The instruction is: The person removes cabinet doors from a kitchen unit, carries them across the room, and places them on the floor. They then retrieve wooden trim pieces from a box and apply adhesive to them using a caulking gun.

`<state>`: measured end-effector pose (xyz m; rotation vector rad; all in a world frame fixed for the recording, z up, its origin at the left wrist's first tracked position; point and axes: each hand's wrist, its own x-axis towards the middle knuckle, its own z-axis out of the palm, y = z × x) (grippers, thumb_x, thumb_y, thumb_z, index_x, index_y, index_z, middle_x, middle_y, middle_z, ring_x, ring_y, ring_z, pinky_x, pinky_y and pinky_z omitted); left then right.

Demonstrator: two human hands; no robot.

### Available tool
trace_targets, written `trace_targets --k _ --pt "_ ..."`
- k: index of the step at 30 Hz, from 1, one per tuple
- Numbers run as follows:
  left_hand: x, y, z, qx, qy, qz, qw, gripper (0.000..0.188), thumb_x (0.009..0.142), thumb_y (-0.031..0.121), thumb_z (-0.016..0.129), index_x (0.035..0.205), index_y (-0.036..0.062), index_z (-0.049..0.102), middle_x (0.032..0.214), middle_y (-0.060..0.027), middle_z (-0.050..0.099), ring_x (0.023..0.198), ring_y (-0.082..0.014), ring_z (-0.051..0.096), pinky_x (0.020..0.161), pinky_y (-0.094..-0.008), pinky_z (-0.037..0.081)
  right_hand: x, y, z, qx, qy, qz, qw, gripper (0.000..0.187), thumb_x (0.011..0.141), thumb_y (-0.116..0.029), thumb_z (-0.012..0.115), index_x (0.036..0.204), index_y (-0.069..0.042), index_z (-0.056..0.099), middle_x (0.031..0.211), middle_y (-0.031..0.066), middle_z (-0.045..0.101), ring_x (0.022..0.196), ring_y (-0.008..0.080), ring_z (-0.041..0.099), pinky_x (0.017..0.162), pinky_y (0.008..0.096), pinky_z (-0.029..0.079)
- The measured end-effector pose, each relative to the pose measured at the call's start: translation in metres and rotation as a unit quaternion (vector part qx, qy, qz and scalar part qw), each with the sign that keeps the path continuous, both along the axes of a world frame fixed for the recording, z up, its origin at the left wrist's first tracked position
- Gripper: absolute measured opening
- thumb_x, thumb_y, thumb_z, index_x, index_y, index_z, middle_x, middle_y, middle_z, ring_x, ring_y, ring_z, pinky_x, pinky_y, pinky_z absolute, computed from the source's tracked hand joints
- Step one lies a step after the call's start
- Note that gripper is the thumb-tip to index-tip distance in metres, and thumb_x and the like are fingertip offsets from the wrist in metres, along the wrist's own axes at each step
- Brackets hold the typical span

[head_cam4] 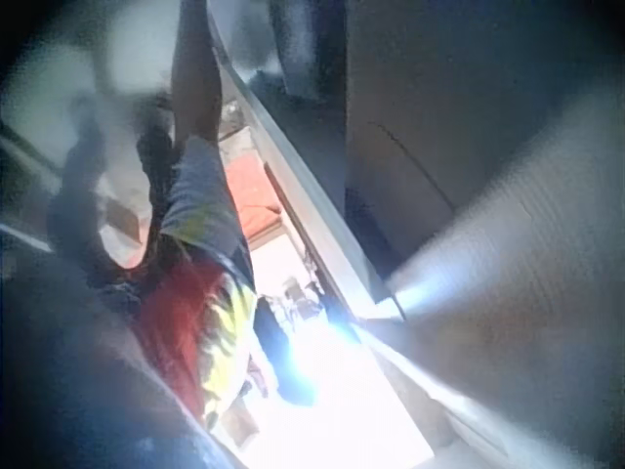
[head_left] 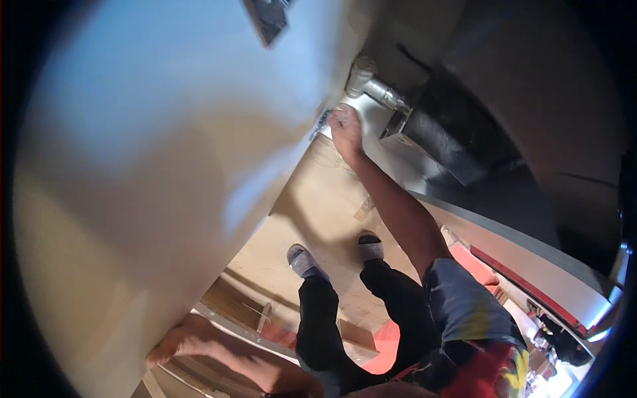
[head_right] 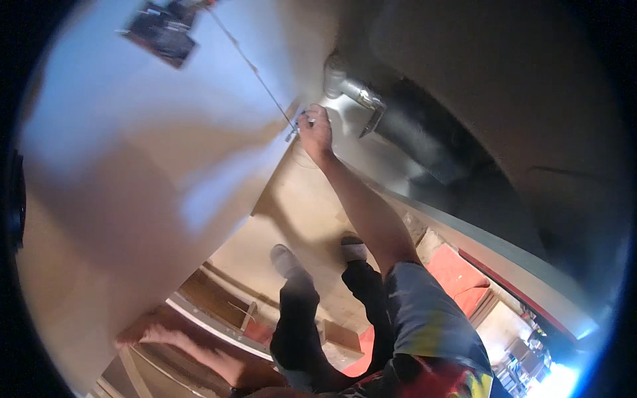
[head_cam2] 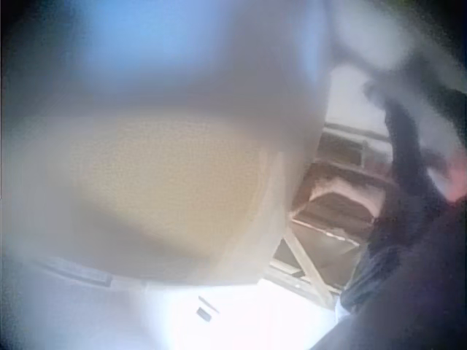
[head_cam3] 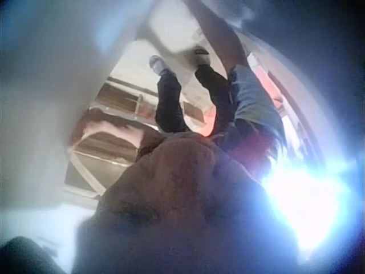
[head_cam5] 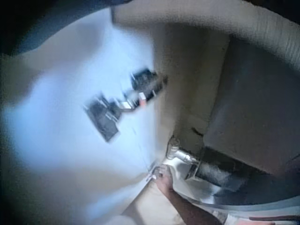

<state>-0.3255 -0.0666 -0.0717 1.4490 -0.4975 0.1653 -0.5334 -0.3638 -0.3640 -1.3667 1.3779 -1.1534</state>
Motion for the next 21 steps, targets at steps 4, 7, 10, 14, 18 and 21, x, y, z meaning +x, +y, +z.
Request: trace_targets --k 4,7,10,14,18,21 --pt "-0.025 -0.003 -0.003 -0.007 0.0 0.121 0.993 0.099 0.073 0.078 0.046 0.132 -0.0002 0.031 0.135 -0.0128 0.034 0.121 -0.0251 0.034 0.103 -0.0471 0.031 -0.025 0.006 0.158 -0.009 -0.238 0.004 0.971 0.02 0.088 -0.017 0.06 0.098 -0.001 0.053 0.079 0.0093 0.059 0.077 0.0123 0.059 0.07 0.0271 0.049" --pt "-0.037 0.001 -0.022 -0.003 -0.043 0.085 0.995 0.089 0.079 0.075 0.041 0.125 -0.0009 0.039 0.122 -0.0105 0.043 0.113 -0.025 0.04 0.1 -0.0444 0.035 -0.039 -0.013 0.25 -0.211 -0.004 0.053 0.976 0.031 0.091 -0.017 0.049 0.116 0.001 0.048 0.101 0.0123 0.058 0.078 0.0138 0.058 0.074 0.0282 0.048" --pt "-0.045 0.006 -0.029 0.1 -0.048 0.095 0.989 0.092 0.082 0.077 0.03 0.107 -0.0097 0.045 0.108 -0.0151 0.046 0.1 -0.0255 0.045 0.092 -0.0409 0.039 -0.031 -0.011 0.29 -0.22 0.026 0.012 0.975 0.03 0.086 -0.008 0.048 0.115 0.001 0.048 0.102 0.0108 0.053 0.084 0.014 0.056 0.076 0.0287 0.047" --pt "-0.055 0.0 -0.019 0.113 -0.026 0.127 0.985 0.096 0.081 0.078 0.028 0.105 -0.013 0.047 0.105 -0.0171 0.049 0.096 -0.0253 0.047 0.087 -0.0402 0.04 -0.041 -0.017 0.301 -0.19 -0.115 0.047 0.974 0.031 0.084 -0.007 0.048 0.115 -0.001 0.048 0.098 0.0072 0.052 0.082 0.0149 0.054 0.074 0.0315 0.049" --pt "-0.063 -0.009 -0.01 0.057 0.018 0.108 0.992 0.098 0.075 0.081 0.036 0.114 -0.0083 0.046 0.114 -0.0153 0.049 0.101 -0.0251 0.048 0.087 -0.0408 0.041 -0.055 -0.039 0.3 -0.312 0.143 0.015 0.939 0.03 0.089 -0.023 0.052 0.112 -0.004 0.053 0.09 0.0036 0.054 0.076 0.0127 0.052 0.067 0.0301 0.046" --pt "-0.061 -0.012 -0.008 0.05 0.016 0.111 0.992 0.095 0.075 0.078 0.036 0.115 -0.0082 0.045 0.114 -0.0175 0.05 0.098 -0.0255 0.049 0.085 -0.0382 0.043 -0.05 -0.048 0.299 -0.244 0.016 -0.036 0.969 0.033 0.09 -0.031 0.056 0.11 -0.005 0.056 0.089 0.0026 0.057 0.079 0.0127 0.051 0.072 0.0306 0.043"
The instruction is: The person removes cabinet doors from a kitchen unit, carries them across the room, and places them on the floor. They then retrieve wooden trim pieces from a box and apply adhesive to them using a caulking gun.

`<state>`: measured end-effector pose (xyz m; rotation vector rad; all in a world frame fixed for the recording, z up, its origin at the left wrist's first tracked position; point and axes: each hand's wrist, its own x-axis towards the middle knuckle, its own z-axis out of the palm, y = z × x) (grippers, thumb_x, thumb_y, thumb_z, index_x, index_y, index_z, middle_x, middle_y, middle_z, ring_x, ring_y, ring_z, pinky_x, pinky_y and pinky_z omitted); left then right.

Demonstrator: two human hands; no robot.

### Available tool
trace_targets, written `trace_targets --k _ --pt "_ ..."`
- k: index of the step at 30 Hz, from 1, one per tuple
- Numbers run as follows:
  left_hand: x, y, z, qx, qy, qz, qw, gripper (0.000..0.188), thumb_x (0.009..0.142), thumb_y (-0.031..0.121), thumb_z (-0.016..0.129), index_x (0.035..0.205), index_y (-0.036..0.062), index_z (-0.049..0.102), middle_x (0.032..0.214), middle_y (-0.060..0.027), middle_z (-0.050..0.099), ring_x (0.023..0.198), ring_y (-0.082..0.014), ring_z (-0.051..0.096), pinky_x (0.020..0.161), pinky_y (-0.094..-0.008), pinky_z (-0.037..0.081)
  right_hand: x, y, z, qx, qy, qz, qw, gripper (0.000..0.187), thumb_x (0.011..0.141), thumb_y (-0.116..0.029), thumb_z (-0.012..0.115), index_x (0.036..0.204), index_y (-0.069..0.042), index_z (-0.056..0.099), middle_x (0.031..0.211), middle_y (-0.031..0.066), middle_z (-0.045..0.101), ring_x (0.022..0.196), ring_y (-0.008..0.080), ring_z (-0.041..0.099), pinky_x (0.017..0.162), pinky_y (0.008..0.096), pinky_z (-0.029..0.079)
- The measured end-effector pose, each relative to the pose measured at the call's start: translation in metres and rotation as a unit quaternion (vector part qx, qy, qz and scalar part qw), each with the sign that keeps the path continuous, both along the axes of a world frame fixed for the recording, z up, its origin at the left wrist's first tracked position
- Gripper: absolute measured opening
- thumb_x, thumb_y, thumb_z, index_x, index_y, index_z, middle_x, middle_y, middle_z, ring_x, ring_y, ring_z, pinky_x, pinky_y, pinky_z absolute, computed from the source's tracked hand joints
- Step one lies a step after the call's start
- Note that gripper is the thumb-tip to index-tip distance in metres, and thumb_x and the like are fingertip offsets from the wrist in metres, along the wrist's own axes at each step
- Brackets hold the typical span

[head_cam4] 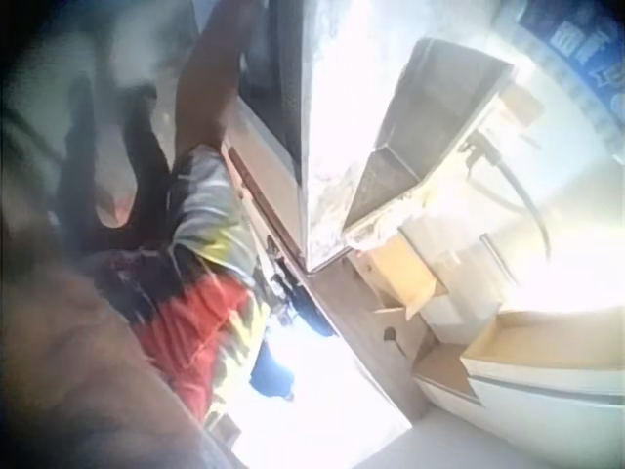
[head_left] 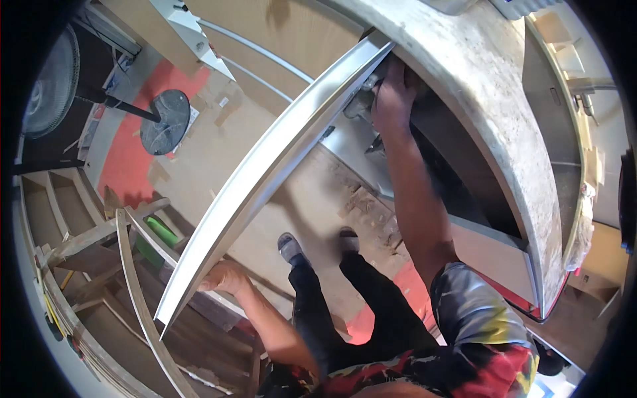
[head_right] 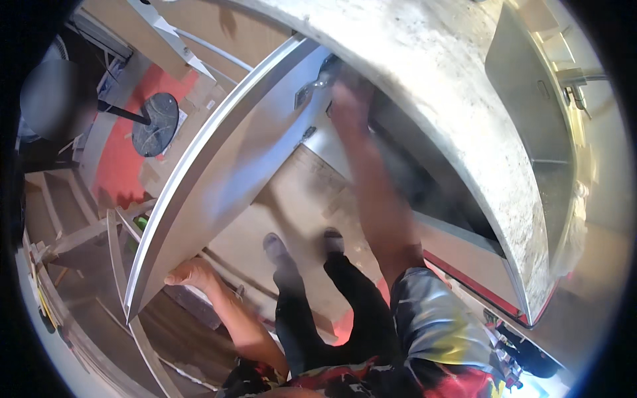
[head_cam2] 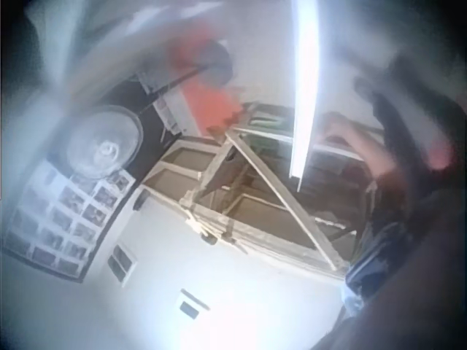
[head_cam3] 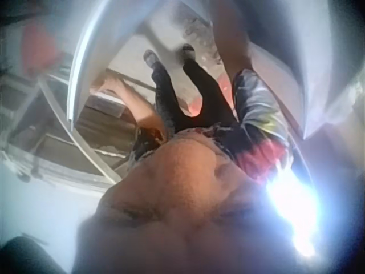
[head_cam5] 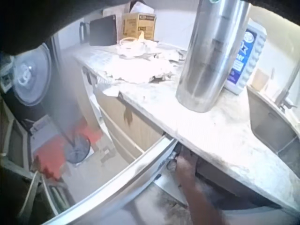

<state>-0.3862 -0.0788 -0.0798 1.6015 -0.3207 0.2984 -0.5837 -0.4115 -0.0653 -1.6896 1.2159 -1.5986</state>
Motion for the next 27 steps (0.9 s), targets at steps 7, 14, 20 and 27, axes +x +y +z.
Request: trace_targets --k 7,14,20,27 --pt "0.02 -0.008 -0.006 -0.028 -0.067 0.008 0.997 0.088 0.08 0.074 0.034 0.116 -0.0058 0.044 0.115 -0.0185 0.049 0.098 -0.026 0.05 0.087 -0.0385 0.043 0.027 -0.003 -0.001 -0.08 -0.002 -0.093 0.992 0.033 0.089 -0.026 0.056 0.112 -0.002 0.056 0.1 0.0033 0.059 0.093 0.0149 0.054 0.085 0.0298 0.041" --pt "0.034 0.003 -0.018 -0.074 -0.056 -0.025 0.995 0.056 0.08 0.049 0.042 0.101 -0.0029 0.048 0.094 -0.0162 0.053 0.083 -0.0268 0.055 0.076 -0.0404 0.049 0.032 0.013 0.014 0.028 -0.108 -0.116 0.987 0.034 0.091 -0.018 0.053 0.121 -0.006 0.047 0.116 0.005 0.054 0.099 0.0232 0.055 0.086 0.0377 0.044" --pt "0.059 0.059 -0.005 -0.213 0.014 -0.248 0.945 0.029 0.081 0.028 0.049 0.087 -0.0004 0.052 0.076 -0.0143 0.056 0.07 -0.0274 0.059 0.066 -0.0421 0.054 -0.008 0.049 0.002 0.14 -0.115 -0.031 0.983 0.032 0.093 -0.035 0.046 0.112 -0.01 0.054 0.099 0.0056 0.061 0.089 0.0227 0.06 0.074 0.0347 0.051" --pt "0.06 0.115 0.052 0.103 -0.109 -0.112 0.982 0.034 0.084 0.033 0.059 0.074 0.0053 0.042 0.065 -0.0087 0.051 0.056 -0.0183 0.054 0.052 -0.0294 0.048 -0.012 0.137 0.027 0.388 -0.506 0.08 0.766 0.029 0.088 -0.041 0.054 0.077 -0.015 0.047 0.06 0.0002 0.039 0.052 0.0138 0.039 0.052 0.0299 0.04"
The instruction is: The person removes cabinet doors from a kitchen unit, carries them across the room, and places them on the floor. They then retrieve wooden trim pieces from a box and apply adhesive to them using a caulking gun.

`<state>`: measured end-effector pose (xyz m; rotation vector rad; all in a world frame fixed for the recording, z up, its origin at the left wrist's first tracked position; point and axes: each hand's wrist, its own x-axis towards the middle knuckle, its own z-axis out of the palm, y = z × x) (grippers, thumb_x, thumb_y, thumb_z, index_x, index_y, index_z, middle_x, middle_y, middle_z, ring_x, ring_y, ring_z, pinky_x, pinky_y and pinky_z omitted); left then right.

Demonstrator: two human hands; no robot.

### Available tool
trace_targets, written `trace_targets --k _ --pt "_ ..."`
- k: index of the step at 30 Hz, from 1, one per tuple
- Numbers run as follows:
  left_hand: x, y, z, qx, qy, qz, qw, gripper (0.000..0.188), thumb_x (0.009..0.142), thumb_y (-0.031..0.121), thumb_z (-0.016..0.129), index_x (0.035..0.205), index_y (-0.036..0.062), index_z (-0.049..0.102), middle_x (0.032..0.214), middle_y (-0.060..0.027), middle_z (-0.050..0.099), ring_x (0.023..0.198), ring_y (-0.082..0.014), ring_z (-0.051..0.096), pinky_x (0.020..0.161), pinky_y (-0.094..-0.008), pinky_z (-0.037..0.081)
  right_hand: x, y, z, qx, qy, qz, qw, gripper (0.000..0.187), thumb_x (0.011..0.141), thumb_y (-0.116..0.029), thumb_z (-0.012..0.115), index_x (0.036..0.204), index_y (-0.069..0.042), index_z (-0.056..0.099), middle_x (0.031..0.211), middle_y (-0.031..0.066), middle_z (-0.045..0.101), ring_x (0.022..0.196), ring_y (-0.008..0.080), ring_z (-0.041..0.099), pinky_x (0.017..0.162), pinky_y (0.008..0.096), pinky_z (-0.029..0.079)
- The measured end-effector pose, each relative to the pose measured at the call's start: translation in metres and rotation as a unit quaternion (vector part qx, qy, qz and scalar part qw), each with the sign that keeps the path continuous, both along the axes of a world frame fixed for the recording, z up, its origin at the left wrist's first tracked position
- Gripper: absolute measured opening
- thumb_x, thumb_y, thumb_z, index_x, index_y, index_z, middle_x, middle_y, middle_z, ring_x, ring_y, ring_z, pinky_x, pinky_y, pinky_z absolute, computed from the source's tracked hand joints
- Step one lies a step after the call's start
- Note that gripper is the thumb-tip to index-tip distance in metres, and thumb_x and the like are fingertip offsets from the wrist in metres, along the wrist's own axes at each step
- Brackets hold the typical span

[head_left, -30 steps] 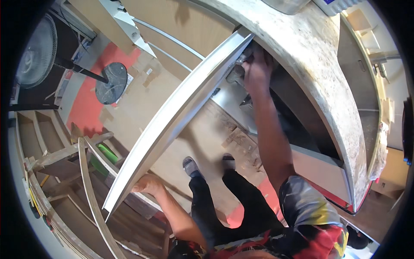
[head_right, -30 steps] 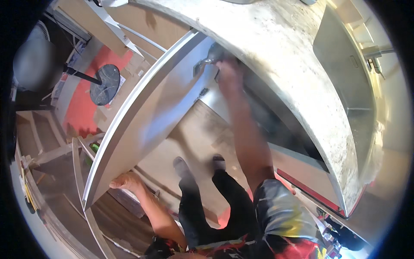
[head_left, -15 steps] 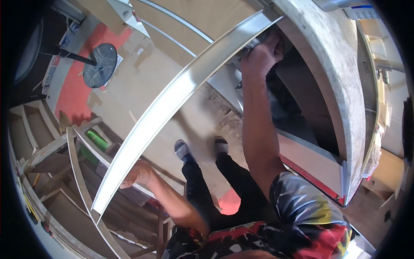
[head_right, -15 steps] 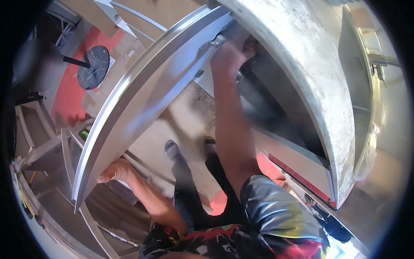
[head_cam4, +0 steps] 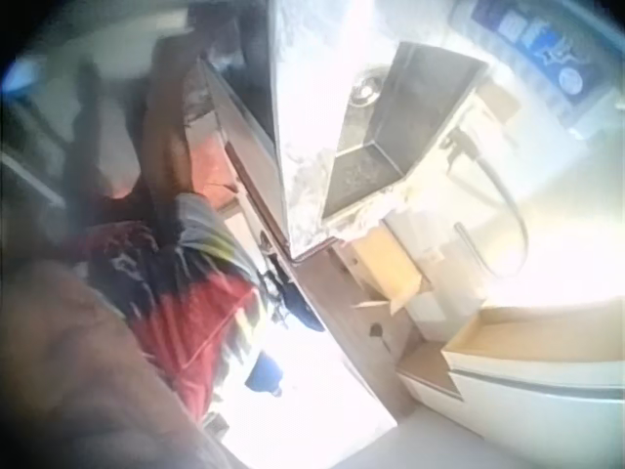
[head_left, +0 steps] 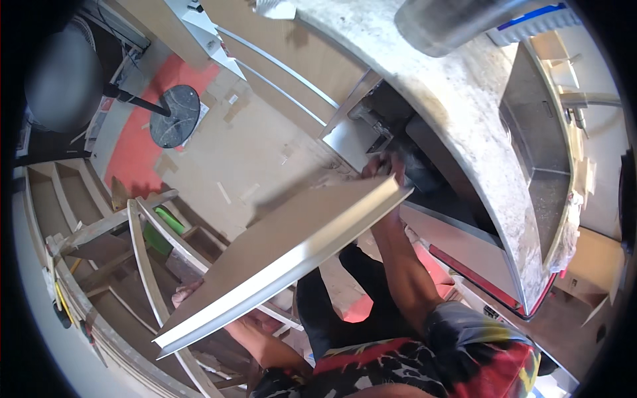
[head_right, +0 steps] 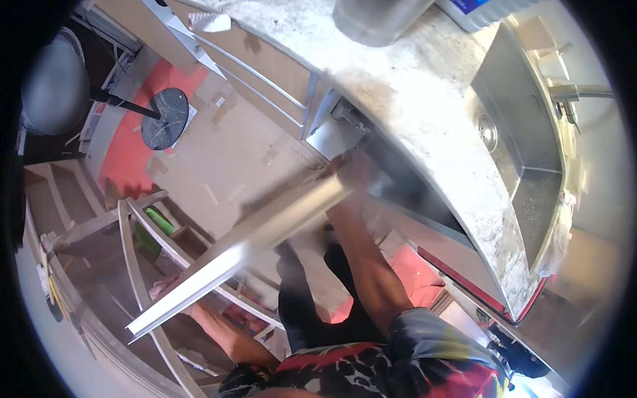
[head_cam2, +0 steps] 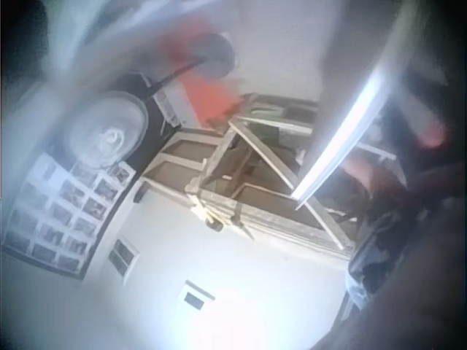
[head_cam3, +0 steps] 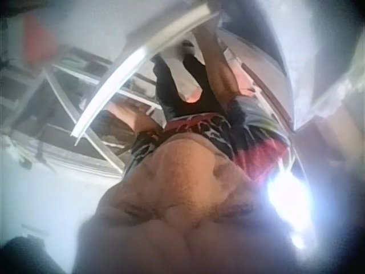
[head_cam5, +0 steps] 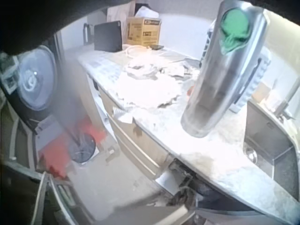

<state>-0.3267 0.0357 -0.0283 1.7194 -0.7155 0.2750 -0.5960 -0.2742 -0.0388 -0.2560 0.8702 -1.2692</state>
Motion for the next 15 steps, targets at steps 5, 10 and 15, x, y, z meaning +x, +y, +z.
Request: trace_targets --k 5,10,15 --pt "-0.012 0.045 0.059 -0.042 0.176 -0.062 0.982 0.004 0.083 0.004 0.049 0.08 0.0023 0.049 0.077 -0.0113 0.054 0.072 -0.019 0.059 0.069 -0.0346 0.054 -0.041 0.052 0.072 0.092 -0.096 0.085 0.988 0.027 0.089 -0.038 0.051 0.076 -0.015 0.046 0.057 -0.0001 0.038 0.047 0.0128 0.038 0.044 0.0287 0.036" --pt "-0.042 0.037 0.145 -0.176 0.237 -0.204 0.933 0.015 0.081 0.013 0.055 0.078 -0.0004 0.048 0.063 -0.0141 0.051 0.055 -0.0225 0.056 0.048 -0.0342 0.051 -0.107 0.093 0.14 0.15 -0.098 0.033 0.983 0.031 0.087 -0.038 0.049 0.069 -0.013 0.044 0.054 -0.0001 0.035 0.043 0.013 0.032 0.043 0.0292 0.035" --pt "-0.08 -0.004 0.246 0.015 0.203 -0.302 0.932 0.02 0.083 0.017 0.055 0.076 0.0008 0.047 0.063 -0.0115 0.051 0.057 -0.0192 0.054 0.057 -0.032 0.049 -0.196 0.156 0.204 0.145 -0.081 -0.063 0.984 0.028 0.086 -0.037 0.051 0.07 -0.014 0.044 0.055 -0.0009 0.037 0.046 0.0137 0.037 0.045 0.0289 0.037"
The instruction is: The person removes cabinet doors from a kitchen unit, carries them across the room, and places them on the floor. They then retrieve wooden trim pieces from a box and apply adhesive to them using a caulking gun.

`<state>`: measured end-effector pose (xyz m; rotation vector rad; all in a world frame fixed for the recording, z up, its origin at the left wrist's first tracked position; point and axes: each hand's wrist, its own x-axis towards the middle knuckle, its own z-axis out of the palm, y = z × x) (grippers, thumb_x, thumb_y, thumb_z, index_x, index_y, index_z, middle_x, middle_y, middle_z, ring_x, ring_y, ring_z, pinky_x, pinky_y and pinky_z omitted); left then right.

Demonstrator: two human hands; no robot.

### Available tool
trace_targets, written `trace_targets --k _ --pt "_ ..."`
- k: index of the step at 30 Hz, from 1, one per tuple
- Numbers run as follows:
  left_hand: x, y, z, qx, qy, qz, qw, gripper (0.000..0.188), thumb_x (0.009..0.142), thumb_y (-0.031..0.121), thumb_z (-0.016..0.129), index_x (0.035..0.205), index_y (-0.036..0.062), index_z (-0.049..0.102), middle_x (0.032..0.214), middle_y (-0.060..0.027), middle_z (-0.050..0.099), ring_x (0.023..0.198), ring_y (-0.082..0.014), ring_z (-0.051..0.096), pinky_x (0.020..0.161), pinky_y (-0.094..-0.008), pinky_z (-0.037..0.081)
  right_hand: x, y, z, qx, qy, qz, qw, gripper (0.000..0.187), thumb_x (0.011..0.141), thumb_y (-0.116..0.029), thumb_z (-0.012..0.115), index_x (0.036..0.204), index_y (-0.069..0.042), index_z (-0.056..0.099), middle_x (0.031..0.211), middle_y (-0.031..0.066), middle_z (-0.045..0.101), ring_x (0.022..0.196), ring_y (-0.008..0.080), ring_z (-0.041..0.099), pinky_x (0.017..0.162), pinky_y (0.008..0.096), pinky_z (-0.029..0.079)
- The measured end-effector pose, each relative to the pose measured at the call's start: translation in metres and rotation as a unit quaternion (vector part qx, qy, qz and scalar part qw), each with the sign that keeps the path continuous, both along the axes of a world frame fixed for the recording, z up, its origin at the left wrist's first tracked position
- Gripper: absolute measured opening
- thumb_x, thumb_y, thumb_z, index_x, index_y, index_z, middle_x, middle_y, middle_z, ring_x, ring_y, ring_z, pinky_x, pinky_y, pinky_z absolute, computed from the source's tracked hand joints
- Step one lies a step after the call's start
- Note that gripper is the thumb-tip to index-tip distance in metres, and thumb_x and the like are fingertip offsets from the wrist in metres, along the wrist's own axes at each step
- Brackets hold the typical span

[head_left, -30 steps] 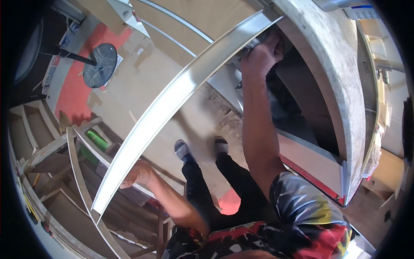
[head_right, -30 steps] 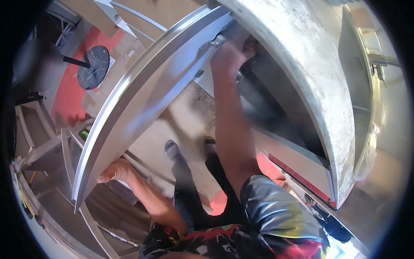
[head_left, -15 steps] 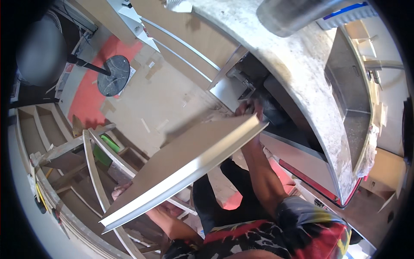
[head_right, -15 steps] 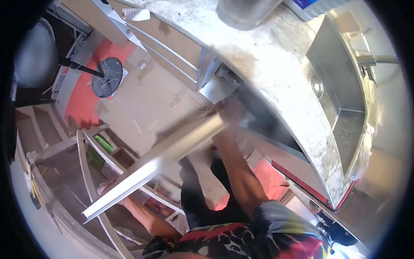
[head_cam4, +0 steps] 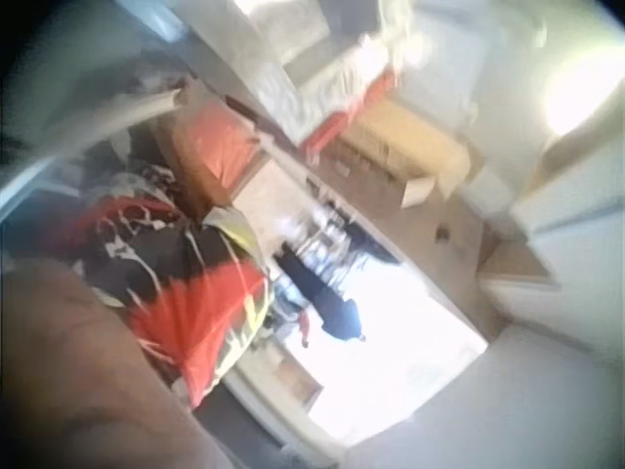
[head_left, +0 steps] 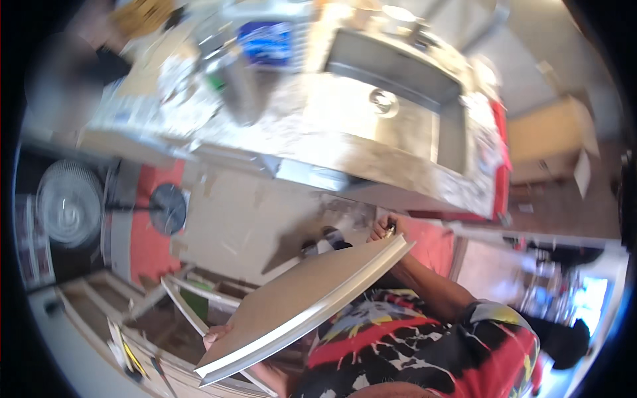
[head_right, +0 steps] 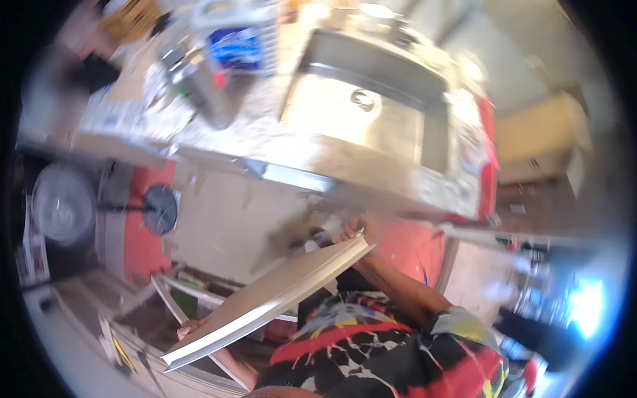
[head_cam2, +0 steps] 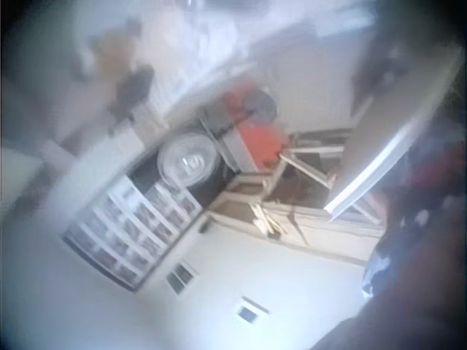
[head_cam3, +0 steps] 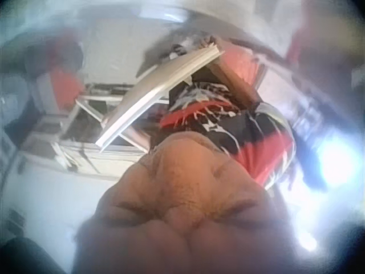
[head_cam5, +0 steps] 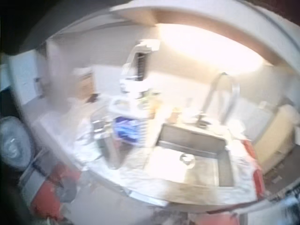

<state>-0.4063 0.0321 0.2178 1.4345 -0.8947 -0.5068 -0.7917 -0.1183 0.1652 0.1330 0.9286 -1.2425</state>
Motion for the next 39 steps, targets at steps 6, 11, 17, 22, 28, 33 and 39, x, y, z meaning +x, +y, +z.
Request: trace_targets --k 6,11,17,22,28,33,39 --pt "-0.088 -0.05 0.041 0.001 -0.023 -0.072 0.997 0.035 0.081 0.032 0.062 0.071 0.0039 0.043 0.06 -0.008 0.048 0.054 -0.0162 0.05 0.054 -0.0307 0.043 -0.1 0.106 0.026 -0.05 -0.015 -0.196 0.979 0.032 0.091 -0.035 0.046 0.071 -0.01 0.048 0.056 0.0023 0.041 0.046 0.0161 0.041 0.047 0.0325 0.04" --pt "-0.161 -0.079 0.072 -0.033 -0.004 -0.291 0.956 0.04 0.077 0.034 0.068 0.069 0.0024 0.045 0.064 -0.0087 0.05 0.058 -0.0164 0.053 0.055 -0.0287 0.044 -0.145 0.201 0.04 -0.051 0.042 -0.421 0.904 0.031 0.093 -0.034 0.042 0.075 -0.01 0.048 0.058 0.0038 0.043 0.044 0.0157 0.042 0.042 0.0316 0.041" --pt "-0.274 -0.076 0.105 -0.1 -0.099 -0.397 0.907 0.058 0.086 0.057 0.05 0.075 0.0 0.05 0.067 -0.0063 0.051 0.057 -0.0156 0.049 0.054 -0.028 0.04 -0.206 0.33 0.047 -0.072 0.239 -0.561 0.789 0.036 0.094 -0.041 0.04 0.082 -0.008 0.05 0.062 0.0038 0.047 0.046 0.0166 0.046 0.043 0.0302 0.043" --pt "-0.391 -0.046 0.144 -0.105 -0.068 -0.458 0.88 0.087 0.083 0.075 0.026 0.086 -0.0082 0.049 0.079 -0.0106 0.053 0.065 -0.0166 0.048 0.057 -0.029 0.043 -0.227 0.422 0.057 -0.07 0.398 -0.571 0.715 0.063 0.085 -0.063 0.043 0.109 -0.006 0.057 0.084 0.0105 0.06 0.081 0.0234 0.06 0.071 0.0377 0.049" --pt "-0.532 0.013 0.21 -0.223 -0.389 -0.524 0.724 0.076 0.088 0.065 0.034 0.069 -0.0071 0.049 0.072 -0.0149 0.051 0.057 -0.0227 0.05 0.05 -0.0399 0.041 -0.207 0.46 0.051 0.197 0.427 -0.432 0.77 0.058 0.084 -0.054 0.054 0.104 0.001 0.055 0.092 0.0091 0.058 0.088 0.0197 0.053 0.076 0.0366 0.043" --pt "-0.625 0.075 0.274 -0.112 -0.35 -0.553 0.748 0.071 0.093 0.06 0.021 0.091 -0.0054 0.049 0.093 -0.0278 0.051 0.082 -0.0355 0.054 0.068 -0.0497 0.044 -0.237 0.535 0.141 0.129 0.458 -0.572 0.668 0.064 0.077 -0.06 0.062 0.101 -0.001 0.055 0.076 0.0014 0.053 0.071 0.0115 0.052 0.064 0.0291 0.044" --pt "-0.674 0.115 0.301 -0.09 -0.123 -0.668 0.728 0.083 0.09 0.066 0.02 0.135 -0.0033 0.028 0.133 -0.0249 0.038 0.122 -0.0379 0.039 0.102 -0.0455 0.039 -0.25 0.604 0.208 0.081 0.521 -0.569 0.632 0.063 0.082 -0.059 0.055 0.1 0.001 0.059 0.081 0.0068 0.061 0.074 0.0139 0.057 0.065 0.0292 0.045"
